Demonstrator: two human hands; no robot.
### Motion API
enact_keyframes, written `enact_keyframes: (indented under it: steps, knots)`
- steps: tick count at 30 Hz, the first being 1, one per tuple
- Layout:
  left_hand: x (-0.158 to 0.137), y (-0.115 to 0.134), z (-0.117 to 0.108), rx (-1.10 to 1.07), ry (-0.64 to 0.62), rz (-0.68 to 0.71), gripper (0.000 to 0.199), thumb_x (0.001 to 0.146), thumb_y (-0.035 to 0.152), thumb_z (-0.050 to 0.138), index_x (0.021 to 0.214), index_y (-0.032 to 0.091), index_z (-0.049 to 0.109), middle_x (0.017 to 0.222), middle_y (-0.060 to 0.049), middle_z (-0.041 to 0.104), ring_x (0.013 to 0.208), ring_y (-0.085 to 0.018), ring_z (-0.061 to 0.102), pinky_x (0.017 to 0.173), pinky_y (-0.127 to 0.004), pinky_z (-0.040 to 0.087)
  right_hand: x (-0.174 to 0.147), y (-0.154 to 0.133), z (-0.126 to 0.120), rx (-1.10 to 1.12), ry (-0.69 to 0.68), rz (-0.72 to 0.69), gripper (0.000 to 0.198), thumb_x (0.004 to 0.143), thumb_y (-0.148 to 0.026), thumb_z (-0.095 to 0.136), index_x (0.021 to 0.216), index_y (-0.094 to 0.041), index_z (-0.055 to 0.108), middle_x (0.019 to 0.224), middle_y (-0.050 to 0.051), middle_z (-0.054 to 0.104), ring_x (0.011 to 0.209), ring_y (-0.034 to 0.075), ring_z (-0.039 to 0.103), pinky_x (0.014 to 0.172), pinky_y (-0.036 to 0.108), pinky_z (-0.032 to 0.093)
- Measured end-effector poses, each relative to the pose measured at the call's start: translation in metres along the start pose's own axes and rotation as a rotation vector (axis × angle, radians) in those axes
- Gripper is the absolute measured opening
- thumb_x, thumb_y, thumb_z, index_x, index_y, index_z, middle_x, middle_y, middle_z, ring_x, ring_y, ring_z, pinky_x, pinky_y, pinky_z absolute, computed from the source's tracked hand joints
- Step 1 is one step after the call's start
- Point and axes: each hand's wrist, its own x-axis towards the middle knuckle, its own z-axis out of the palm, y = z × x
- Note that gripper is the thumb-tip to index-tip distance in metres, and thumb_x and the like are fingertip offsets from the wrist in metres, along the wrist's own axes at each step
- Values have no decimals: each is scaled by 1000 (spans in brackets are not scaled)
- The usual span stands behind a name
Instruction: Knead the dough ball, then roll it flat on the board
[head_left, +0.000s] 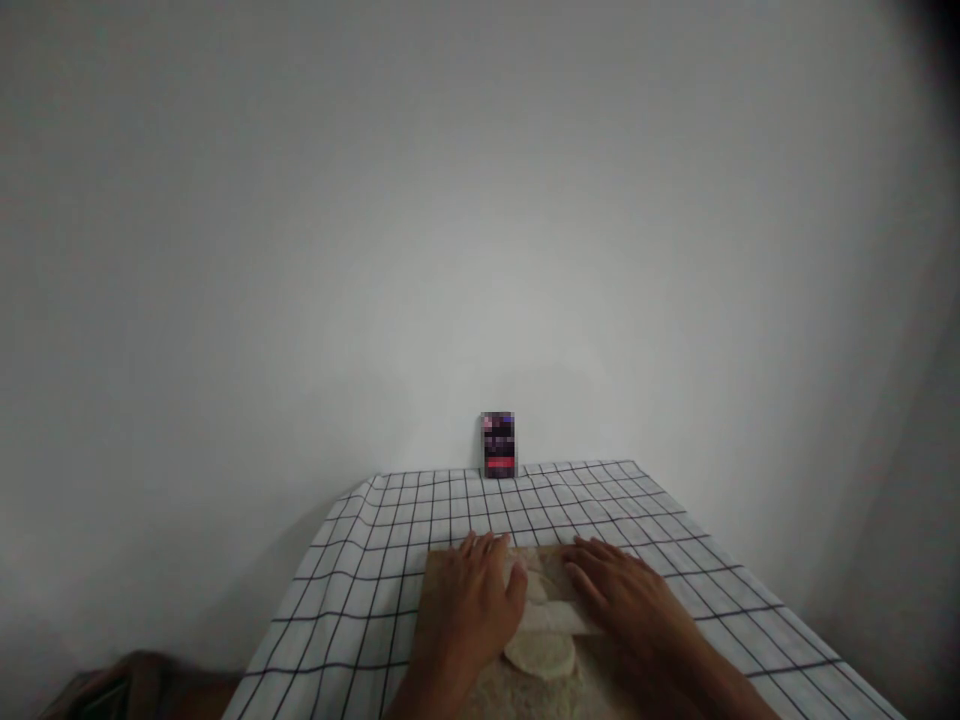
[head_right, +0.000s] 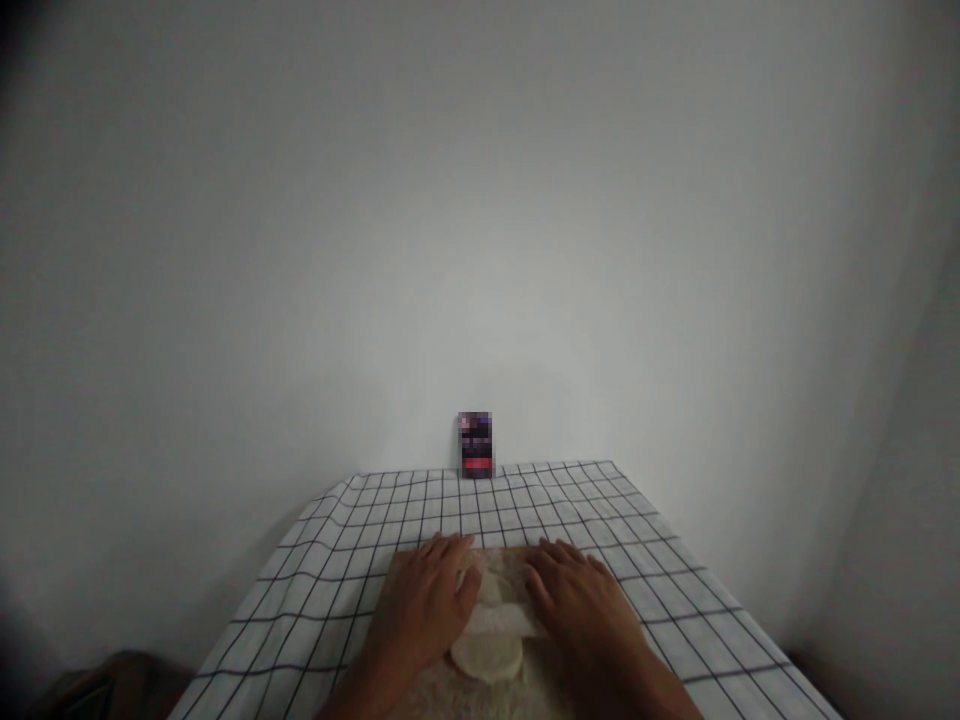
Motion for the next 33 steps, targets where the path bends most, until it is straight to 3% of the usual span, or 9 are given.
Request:
enact_keyframes:
  steps: [4,9,12,17,24,26,28,31,33]
  knots:
    - [-26,-5,18,35,158,87,47,106,36,47,147,20,64,153,-8,65,147,-34,54,122,-58,45,-36,-13,4,-57,12,31,45,110,-35,37,130,-24,76,147,14,71,141,38,62,111,65,54]
    - [-56,-12,35,152,452,256,46,105,35,53,149,25,62,155,0,63,141,-28,61,115,-49,53,-77,-13,22,-140,128,-34,45,110,-46,43,141,-31,72,146,7,70,132,37,69,101,57,64]
    - [-67,-17,36,204,518,352,48,104,37,54,150,23,61,155,4,63,140,-25,62,111,-43,56,-91,-9,31,-195,187,-79,46,107,-51,49,143,-32,70,148,8,67,128,36,72,95,54,67]
    - [-72,-23,37,208,418,376,50,105,38,53,152,22,60,156,2,60,139,-26,63,109,-43,59,-85,-16,24,-179,96,-61,43,110,-50,45,141,-36,70,148,5,69,133,34,69,102,56,64]
    - [-40,-12,32,98,163,111,48,109,37,42,151,23,61,156,-6,61,146,-33,57,122,-60,46,-29,-12,0,-100,-58,-67,35,98,-31,65,132,-30,74,145,13,72,140,42,61,110,66,53]
    - [-25,-10,24,85,105,65,47,109,37,42,150,22,62,155,-10,62,146,-35,56,122,-61,45,-7,-9,-6,-47,-76,-21,33,108,-31,48,124,-25,76,135,14,77,129,35,70,106,59,56]
    - [-12,-10,17,77,56,46,47,109,37,43,148,20,63,154,-12,63,147,-36,55,121,-61,45,13,-5,-10,-22,-76,-4,44,113,-36,36,116,-23,77,123,13,81,115,31,76,101,52,60]
    - [1,-10,12,78,30,35,45,110,34,44,147,19,64,153,-13,63,147,-36,54,119,-59,48,30,0,-9,3,-81,-6,50,114,-40,32,106,-23,78,111,11,83,104,27,79,95,44,62]
    - [4,-9,13,80,31,33,45,110,34,44,147,18,64,154,-13,63,147,-36,54,118,-59,50,28,4,-3,11,-79,-8,50,114,-39,31,107,-23,78,113,10,83,106,27,79,96,43,62]
